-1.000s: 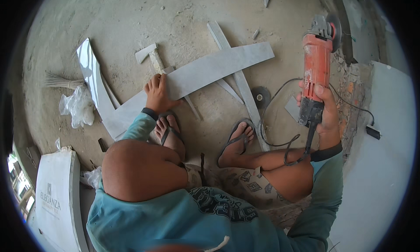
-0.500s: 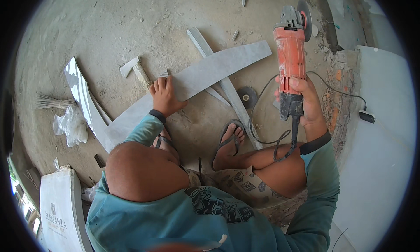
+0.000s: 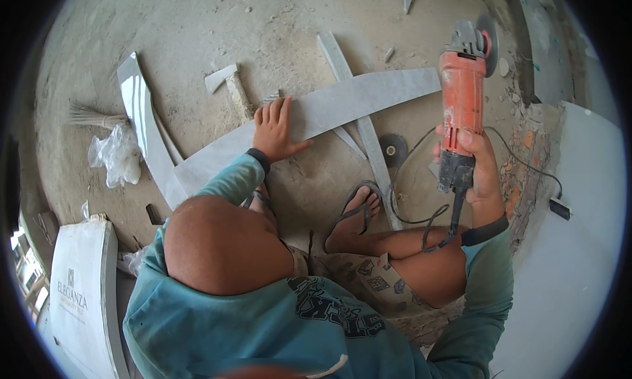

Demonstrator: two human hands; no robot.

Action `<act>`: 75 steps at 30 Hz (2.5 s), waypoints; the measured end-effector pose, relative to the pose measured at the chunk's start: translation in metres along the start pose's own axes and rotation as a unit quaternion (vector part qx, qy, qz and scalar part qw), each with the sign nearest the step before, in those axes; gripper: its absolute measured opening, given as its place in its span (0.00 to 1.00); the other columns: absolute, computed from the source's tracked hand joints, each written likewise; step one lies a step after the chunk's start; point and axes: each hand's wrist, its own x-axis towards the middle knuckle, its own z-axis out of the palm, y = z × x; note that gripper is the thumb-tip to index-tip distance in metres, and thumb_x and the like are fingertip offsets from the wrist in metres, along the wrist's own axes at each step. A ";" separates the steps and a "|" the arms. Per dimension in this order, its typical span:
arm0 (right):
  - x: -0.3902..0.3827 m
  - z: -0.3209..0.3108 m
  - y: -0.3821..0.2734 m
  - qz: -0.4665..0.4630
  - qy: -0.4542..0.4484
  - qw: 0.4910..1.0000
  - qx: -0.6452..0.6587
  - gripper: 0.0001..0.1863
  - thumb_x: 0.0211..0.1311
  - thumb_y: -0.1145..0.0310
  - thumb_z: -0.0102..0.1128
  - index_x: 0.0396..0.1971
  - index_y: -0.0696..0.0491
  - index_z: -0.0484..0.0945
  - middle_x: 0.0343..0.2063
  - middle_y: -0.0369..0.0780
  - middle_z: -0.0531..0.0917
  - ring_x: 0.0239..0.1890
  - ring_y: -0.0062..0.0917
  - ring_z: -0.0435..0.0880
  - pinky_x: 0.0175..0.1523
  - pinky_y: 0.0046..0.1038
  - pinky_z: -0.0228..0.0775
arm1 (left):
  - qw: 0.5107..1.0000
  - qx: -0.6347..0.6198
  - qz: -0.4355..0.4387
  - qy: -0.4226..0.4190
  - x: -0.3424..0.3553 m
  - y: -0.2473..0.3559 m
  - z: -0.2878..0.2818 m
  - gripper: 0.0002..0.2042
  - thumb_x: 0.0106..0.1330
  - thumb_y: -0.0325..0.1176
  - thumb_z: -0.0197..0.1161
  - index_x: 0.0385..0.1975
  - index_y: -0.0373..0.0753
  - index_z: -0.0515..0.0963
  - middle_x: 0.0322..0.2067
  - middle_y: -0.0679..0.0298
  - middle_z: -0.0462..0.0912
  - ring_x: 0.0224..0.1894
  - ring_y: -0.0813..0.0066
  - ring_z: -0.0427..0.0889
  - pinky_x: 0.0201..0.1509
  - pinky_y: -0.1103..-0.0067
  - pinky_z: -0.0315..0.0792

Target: Cutting a piece of tile using a hand-held angle grinder.

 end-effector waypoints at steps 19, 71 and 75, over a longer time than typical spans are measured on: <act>0.099 -0.019 0.060 -0.108 -0.109 0.988 -0.022 0.32 0.51 0.54 0.66 0.52 0.59 0.71 0.40 0.44 0.80 0.33 0.25 0.83 0.38 0.28 0.77 | 0.882 0.149 0.025 -0.447 -0.012 -0.039 -0.116 0.27 0.75 0.50 0.43 0.66 0.38 0.63 0.70 0.50 0.55 0.69 0.50 0.61 0.71 0.61 0.59; 0.101 -0.018 0.118 -0.115 -0.150 0.980 0.057 0.29 0.52 0.57 0.65 0.51 0.60 0.73 0.39 0.43 0.81 0.32 0.26 0.84 0.37 0.28 0.79 | 0.940 0.194 -0.066 -0.272 -0.043 0.001 -0.049 0.57 0.34 0.58 0.79 0.63 0.30 0.58 0.60 0.50 0.62 0.66 0.48 0.59 0.60 0.50 0.65; 0.094 -0.019 0.120 -0.117 -0.129 0.982 0.069 0.28 0.52 0.58 0.65 0.50 0.59 0.73 0.37 0.42 0.80 0.31 0.26 0.83 0.37 0.29 0.78 | 0.977 0.123 -0.057 -0.165 -0.015 0.026 -0.025 0.52 0.49 0.69 0.65 0.63 0.29 0.59 0.60 0.46 0.63 0.66 0.47 0.61 0.69 0.57 0.52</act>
